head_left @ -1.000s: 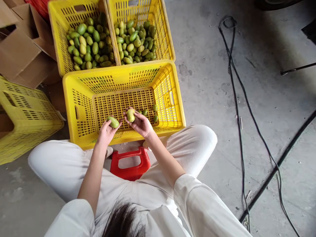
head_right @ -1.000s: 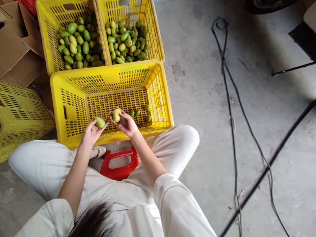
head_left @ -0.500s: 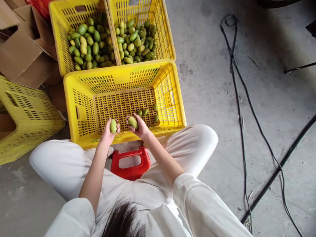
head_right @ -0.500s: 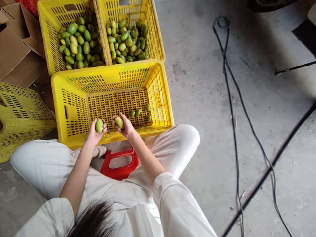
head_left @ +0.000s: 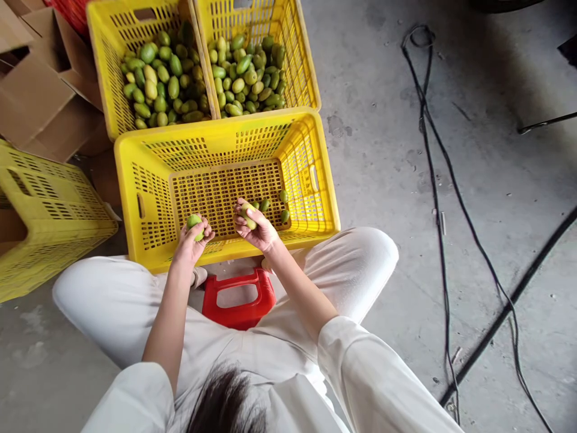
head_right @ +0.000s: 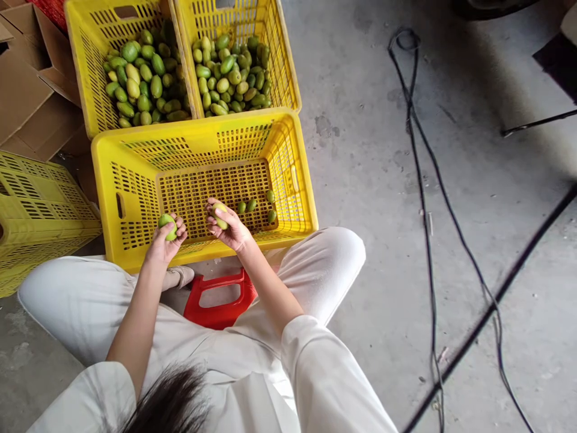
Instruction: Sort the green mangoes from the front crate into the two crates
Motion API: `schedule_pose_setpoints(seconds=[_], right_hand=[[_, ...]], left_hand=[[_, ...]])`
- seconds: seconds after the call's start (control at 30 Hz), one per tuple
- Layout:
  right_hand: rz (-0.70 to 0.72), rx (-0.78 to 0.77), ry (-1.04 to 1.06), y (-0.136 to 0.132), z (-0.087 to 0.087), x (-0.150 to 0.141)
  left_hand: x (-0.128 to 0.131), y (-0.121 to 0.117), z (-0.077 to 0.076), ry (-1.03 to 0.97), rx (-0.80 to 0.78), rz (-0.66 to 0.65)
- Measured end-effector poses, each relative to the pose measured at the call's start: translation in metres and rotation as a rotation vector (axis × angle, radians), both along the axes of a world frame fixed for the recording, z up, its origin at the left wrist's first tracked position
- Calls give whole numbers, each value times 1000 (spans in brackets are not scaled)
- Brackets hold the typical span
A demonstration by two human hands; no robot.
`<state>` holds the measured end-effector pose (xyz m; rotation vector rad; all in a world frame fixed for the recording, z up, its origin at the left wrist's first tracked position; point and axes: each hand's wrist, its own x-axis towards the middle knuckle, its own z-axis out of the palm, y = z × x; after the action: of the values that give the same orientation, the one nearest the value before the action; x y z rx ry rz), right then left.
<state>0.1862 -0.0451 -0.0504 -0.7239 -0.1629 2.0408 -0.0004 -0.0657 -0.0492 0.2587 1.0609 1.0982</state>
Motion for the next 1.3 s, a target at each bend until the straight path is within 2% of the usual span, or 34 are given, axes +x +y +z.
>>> schedule_pose_setpoints(seconds=[0.13,0.2,0.37,0.5,0.63,0.7,0.73,0.87,0.93,1.0,1.07,1.1,1.2,1.27,1.3], right_hand=[[113,57,-152,-1,-7,-5],[138,36,-212,0,-10,-8],[8,-115,-138,4,-15,-7],[-85,2,-155,4,-8,-2],[-66,52,-214,2,-9,-5],[-11,-16,-237,-1,-16,-9],[7,-102,-248,-3,-22,-11],[-29,-556,-275,-13,-43,-14],[-58,-628,-286,-9,-48,-12],[-64,-625,-288,9,-44,-5],[-71,-548,-268,41,-27,5],[-81,-402,-246,60,-14,11],[-152,165,-234,114,34,28],[-257,361,-342,130,58,36],[-288,421,-410,128,64,37]], left_hand=[[4,-2,-7,168,-19,-115],[5,-2,-8,206,-26,-118],[-2,3,0,-4,-86,-18],[-8,7,7,-39,-41,108],[-5,5,0,47,-16,51],[-2,1,-7,110,-49,-28],[0,-1,-11,150,-79,-68],[8,-10,-29,354,-244,-138],[11,-15,-35,434,-284,-132],[14,-19,-39,465,-279,-126],[15,-21,-40,469,-262,-125],[16,-22,-40,467,-256,-126],[15,-22,-40,443,-255,-119],[14,-20,-39,409,-272,-105],[13,-20,-39,386,-285,-95]])
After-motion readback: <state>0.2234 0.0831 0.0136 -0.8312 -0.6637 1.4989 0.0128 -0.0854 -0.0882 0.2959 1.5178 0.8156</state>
